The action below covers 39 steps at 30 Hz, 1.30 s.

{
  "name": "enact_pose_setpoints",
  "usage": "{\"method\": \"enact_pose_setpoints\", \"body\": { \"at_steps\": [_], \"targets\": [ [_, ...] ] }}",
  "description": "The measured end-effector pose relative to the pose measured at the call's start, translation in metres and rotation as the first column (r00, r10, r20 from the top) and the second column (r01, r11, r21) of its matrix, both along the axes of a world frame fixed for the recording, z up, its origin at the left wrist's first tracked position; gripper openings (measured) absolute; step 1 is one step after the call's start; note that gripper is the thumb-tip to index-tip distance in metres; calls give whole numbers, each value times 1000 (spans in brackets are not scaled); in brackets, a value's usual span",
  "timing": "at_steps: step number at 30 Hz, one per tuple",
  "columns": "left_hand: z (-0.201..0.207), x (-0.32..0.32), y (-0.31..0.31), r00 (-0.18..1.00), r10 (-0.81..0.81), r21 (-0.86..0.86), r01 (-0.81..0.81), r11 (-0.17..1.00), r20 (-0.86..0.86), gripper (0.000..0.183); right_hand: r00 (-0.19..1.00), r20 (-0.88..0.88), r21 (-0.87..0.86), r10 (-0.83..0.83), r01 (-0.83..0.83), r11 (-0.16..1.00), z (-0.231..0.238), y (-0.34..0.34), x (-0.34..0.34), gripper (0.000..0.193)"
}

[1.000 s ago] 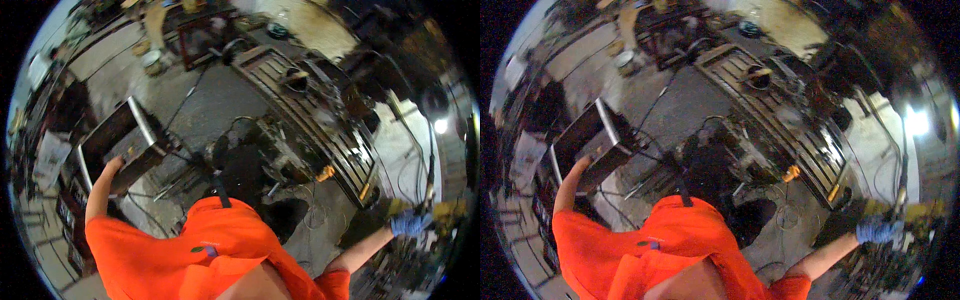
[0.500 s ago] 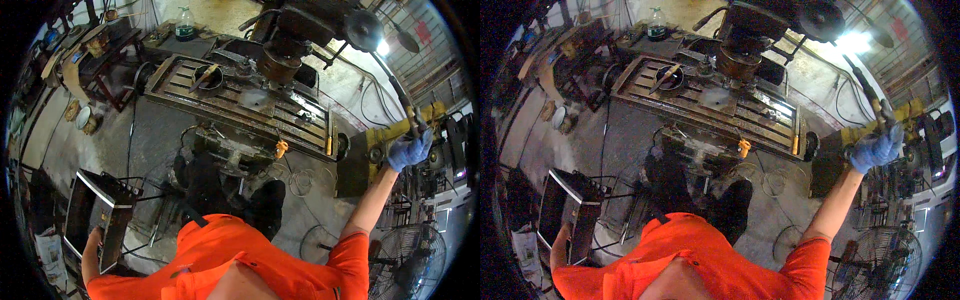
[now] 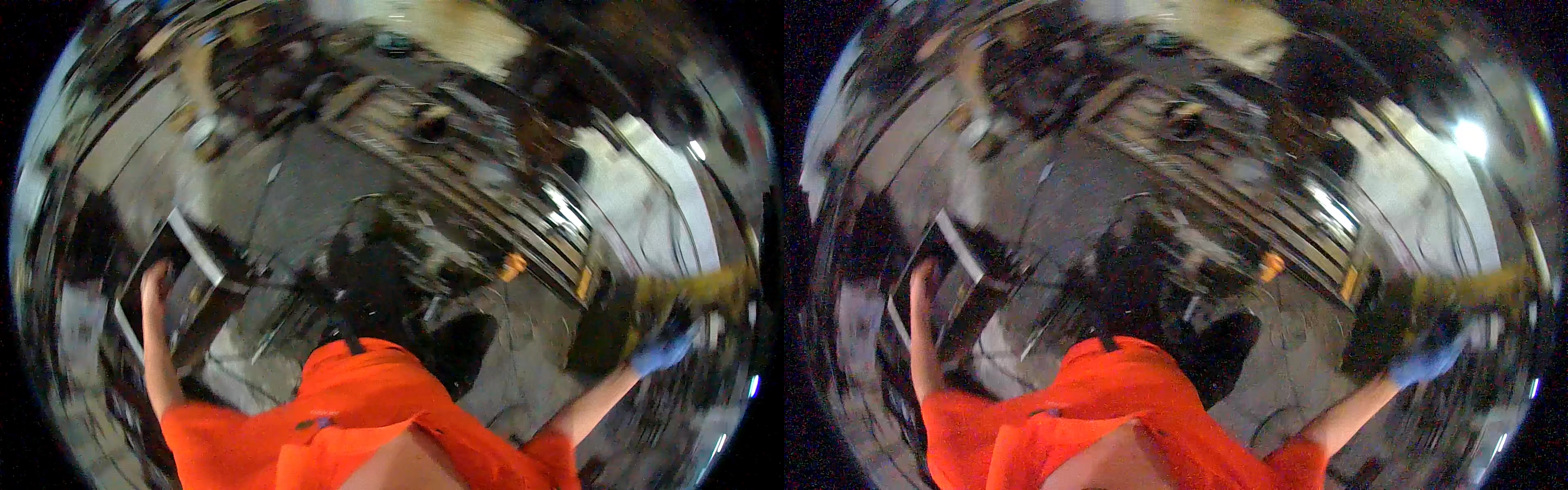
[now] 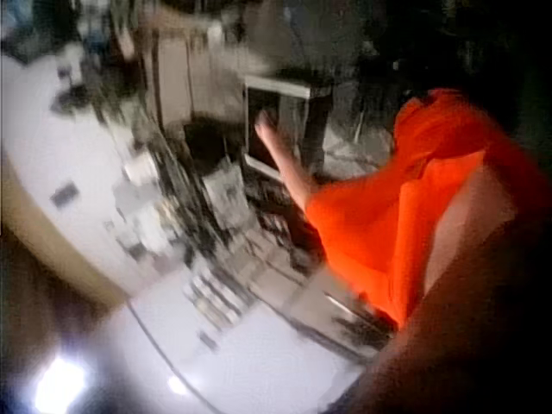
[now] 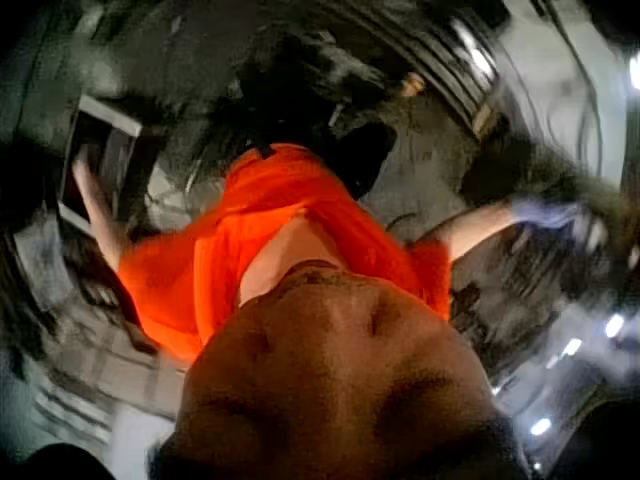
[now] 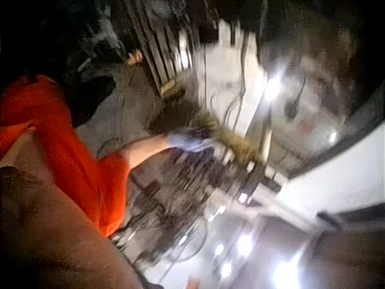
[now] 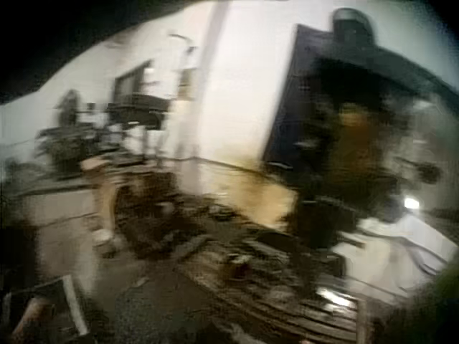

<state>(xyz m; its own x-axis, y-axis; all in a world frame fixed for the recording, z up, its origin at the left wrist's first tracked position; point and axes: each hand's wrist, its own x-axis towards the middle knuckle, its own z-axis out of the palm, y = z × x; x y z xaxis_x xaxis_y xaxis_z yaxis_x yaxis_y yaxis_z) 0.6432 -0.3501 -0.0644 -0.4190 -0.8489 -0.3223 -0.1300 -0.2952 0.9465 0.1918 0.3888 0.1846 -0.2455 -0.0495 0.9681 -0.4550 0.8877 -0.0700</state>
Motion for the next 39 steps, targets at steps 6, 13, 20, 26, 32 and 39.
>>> {"method": "enact_pose_setpoints", "body": {
  "at_steps": [6, 13, 20, 26, 32, 39],
  "targets": [
    [81, -85, 26, 887, 134, 111, -94, 989, -442, 20, 249, 821, -535, 513, 22, 845, -308, 29, -59, 18],
    [93, -154, 57, 863, -96, 21, 122, 992, -496, 22, -117, 550, -755, 827, 354, 552, -345, -110, -40, 34],
    [76, -218, 78, 847, -170, 92, 248, 964, -503, 22, 175, 660, -745, 730, 275, 608, -327, -134, -31, 23],
    [56, -237, 86, 863, -204, 135, 296, 946, -462, 12, 415, 704, -624, 576, -27, 781, -206, -125, -10, 44],
    [39, -265, 99, 833, -457, -15, 477, 879, -311, 12, 250, 921, 354, -298, -219, 909, -130, -157, -14, 49],
    [65, -276, 126, 890, -442, -66, 437, 897, -114, 14, 184, 959, 247, -216, -164, 955, -119, -214, -87, 41]
  ]
}}
